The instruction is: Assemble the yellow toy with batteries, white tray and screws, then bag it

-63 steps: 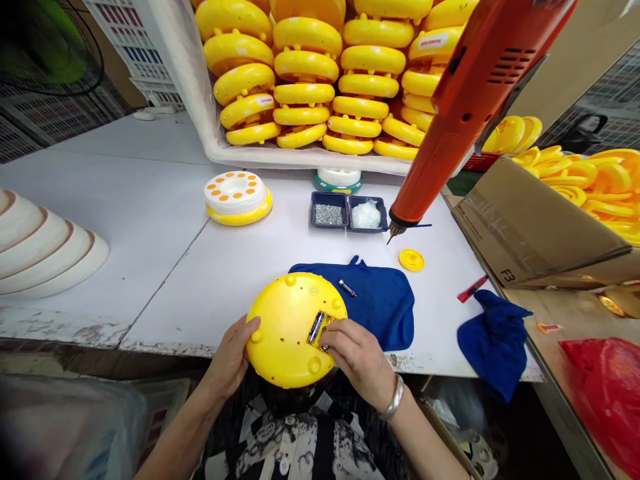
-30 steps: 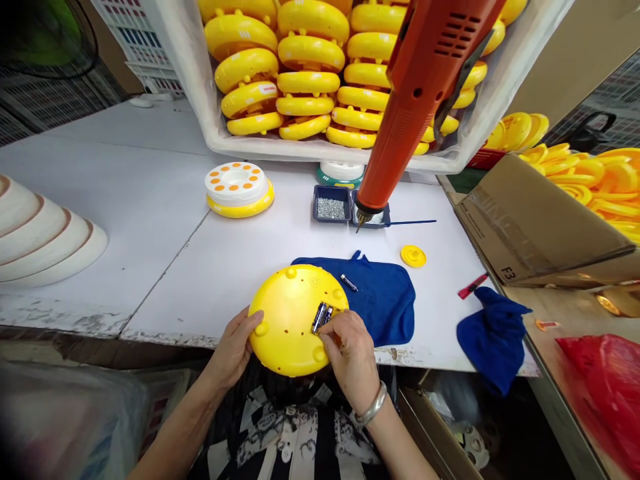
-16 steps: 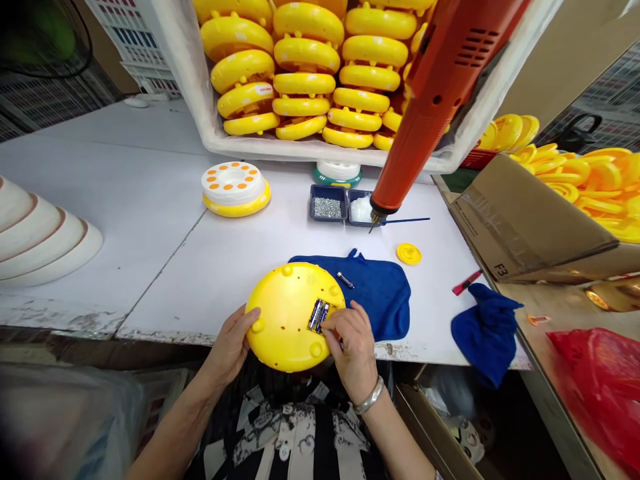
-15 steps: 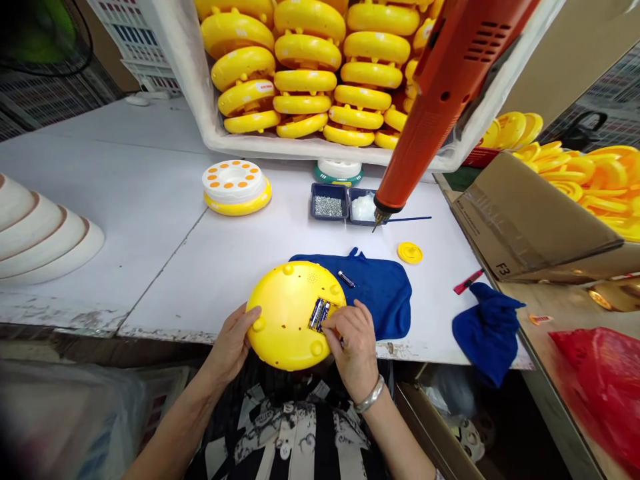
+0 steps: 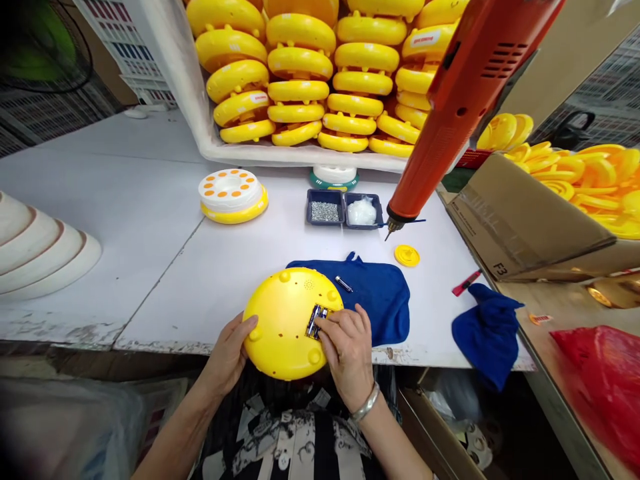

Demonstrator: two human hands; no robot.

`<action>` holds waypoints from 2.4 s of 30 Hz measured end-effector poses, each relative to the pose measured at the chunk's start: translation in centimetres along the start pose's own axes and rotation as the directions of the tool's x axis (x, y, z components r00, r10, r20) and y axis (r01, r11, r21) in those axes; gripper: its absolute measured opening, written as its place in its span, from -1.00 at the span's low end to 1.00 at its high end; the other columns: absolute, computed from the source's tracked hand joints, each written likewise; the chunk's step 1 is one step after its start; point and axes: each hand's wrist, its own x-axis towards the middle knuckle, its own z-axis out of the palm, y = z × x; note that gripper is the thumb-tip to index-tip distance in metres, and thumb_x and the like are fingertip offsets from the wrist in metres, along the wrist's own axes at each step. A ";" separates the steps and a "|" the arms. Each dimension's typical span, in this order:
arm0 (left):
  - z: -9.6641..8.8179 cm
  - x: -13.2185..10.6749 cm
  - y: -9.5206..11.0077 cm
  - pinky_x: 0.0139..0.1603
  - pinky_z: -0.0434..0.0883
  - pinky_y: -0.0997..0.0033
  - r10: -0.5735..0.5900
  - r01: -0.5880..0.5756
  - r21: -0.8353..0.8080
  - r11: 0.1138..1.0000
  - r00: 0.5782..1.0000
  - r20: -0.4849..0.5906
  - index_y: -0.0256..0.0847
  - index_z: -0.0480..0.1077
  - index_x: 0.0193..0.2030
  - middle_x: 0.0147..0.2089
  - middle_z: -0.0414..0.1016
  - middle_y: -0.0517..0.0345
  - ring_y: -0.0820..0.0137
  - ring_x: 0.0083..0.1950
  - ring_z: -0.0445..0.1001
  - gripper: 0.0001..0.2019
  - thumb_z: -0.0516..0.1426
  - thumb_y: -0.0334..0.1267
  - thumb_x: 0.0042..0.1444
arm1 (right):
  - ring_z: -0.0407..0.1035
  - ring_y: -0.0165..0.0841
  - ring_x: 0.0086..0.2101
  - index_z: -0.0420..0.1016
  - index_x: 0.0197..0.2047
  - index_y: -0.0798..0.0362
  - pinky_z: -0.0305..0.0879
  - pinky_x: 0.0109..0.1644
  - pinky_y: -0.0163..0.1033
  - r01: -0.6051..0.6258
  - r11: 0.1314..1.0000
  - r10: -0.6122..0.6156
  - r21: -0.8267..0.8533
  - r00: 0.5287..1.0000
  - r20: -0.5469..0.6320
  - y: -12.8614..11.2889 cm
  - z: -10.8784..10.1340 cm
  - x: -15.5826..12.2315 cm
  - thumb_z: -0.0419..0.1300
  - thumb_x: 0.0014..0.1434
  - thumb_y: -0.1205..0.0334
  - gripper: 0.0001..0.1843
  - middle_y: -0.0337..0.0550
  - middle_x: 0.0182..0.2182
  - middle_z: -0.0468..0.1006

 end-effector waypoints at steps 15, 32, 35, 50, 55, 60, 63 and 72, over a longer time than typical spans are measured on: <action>0.0 0.2 -0.2 -0.30 0.44 0.47 0.006 -0.006 0.015 1.000 0.999 -0.043 -0.23 0.43 0.00 -0.10 0.56 0.06 0.21 -0.06 0.49 -0.54 0.26 -0.02 0.00 | 0.32 -0.26 -0.11 0.38 0.13 0.01 0.00 0.26 0.12 0.016 0.998 -0.012 -0.052 0.997 0.074 0.2 -0.3 0.6 0.05 0.28 0.38 -0.64 -0.11 -0.17 0.50; -0.2 0.4 -0.4 -0.30 0.44 0.44 -0.004 0.007 0.042 0.999 0.997 -0.079 -0.29 0.41 0.09 -0.13 0.58 0.03 0.22 -0.17 0.52 -0.42 0.28 0.01 -0.02 | 0.32 -0.28 -0.08 0.38 0.08 0.06 0.29 0.04 -0.12 -0.189 0.982 0.189 -0.023 0.982 0.020 3.2 -2.1 2.6 0.01 0.30 0.35 -0.69 -0.04 -0.07 0.41; -0.1 0.4 -0.3 -0.32 0.44 0.45 -0.002 0.005 0.047 0.999 0.997 -0.074 -0.28 0.41 0.07 -0.14 0.58 0.04 0.22 -0.16 0.52 -0.44 0.27 0.01 -0.02 | 0.36 -0.35 -0.28 0.43 -0.08 0.04 0.31 -0.19 -0.22 -0.279 0.959 0.283 -0.048 0.951 0.125 5.7 -2.1 5.0 0.07 0.26 0.35 -0.81 -0.12 -0.20 0.44; -0.2 0.3 -0.7 -0.25 0.44 0.44 0.020 -0.018 0.025 1.000 0.998 -0.057 -0.28 0.41 0.05 -0.09 0.56 0.03 0.22 -0.11 0.50 -0.49 0.26 -0.02 0.00 | 0.28 -0.43 -0.39 0.41 -0.19 0.04 0.24 -0.32 -0.32 -0.335 0.881 0.133 0.336 0.854 0.503 5.1 -6.1 5.5 0.16 0.22 0.23 -0.90 -0.24 -0.37 0.43; 0.0 0.4 -0.6 -0.22 0.45 0.41 0.028 -0.026 0.041 0.999 0.999 -0.046 -0.30 0.40 0.04 -0.09 0.56 0.01 0.20 -0.10 0.50 -0.48 0.25 -0.02 0.01 | 0.30 -0.42 -0.34 0.48 -0.23 0.05 0.21 -0.27 -0.31 -0.248 0.929 0.060 0.273 0.831 0.553 3.8 -4.9 6.1 0.15 0.23 0.31 -0.91 -0.20 -0.32 0.48; -0.3 0.3 -0.7 -0.13 0.46 0.35 0.028 -0.027 0.036 0.999 0.999 -0.036 -0.26 0.41 0.03 -0.10 0.56 0.02 0.21 -0.11 0.51 -0.52 0.24 -0.02 0.03 | 0.33 -0.41 -0.33 0.40 -0.15 0.03 0.23 -0.23 -0.30 -0.276 0.932 0.093 0.234 0.807 0.583 3.8 -3.5 6.2 0.08 0.28 0.26 -0.89 -0.22 -0.31 0.48; -0.3 0.3 -0.8 -0.16 0.46 0.38 0.029 -0.028 0.034 0.999 0.999 -0.038 -0.24 0.44 -0.03 -0.11 0.56 0.03 0.21 -0.10 0.51 -0.57 0.24 -0.02 0.03 | 0.26 -0.43 -0.43 0.29 -0.14 0.03 0.18 -0.34 -0.32 -0.325 0.913 0.154 0.245 0.832 0.533 3.9 -3.0 5.6 0.12 0.24 0.26 -0.88 -0.30 -0.43 0.39; -0.3 0.3 -0.7 -0.22 0.44 0.42 0.032 -0.031 0.031 0.999 0.999 -0.017 -0.25 0.40 0.02 -0.08 0.56 0.05 0.21 -0.07 0.49 -0.55 0.23 -0.02 0.05 | 0.19 -0.44 -0.46 0.31 -0.31 0.04 0.13 -0.36 -0.33 -0.341 0.908 0.256 0.245 0.912 0.321 3.2 -0.8 2.6 0.15 0.20 0.31 -0.94 -0.28 -0.47 0.32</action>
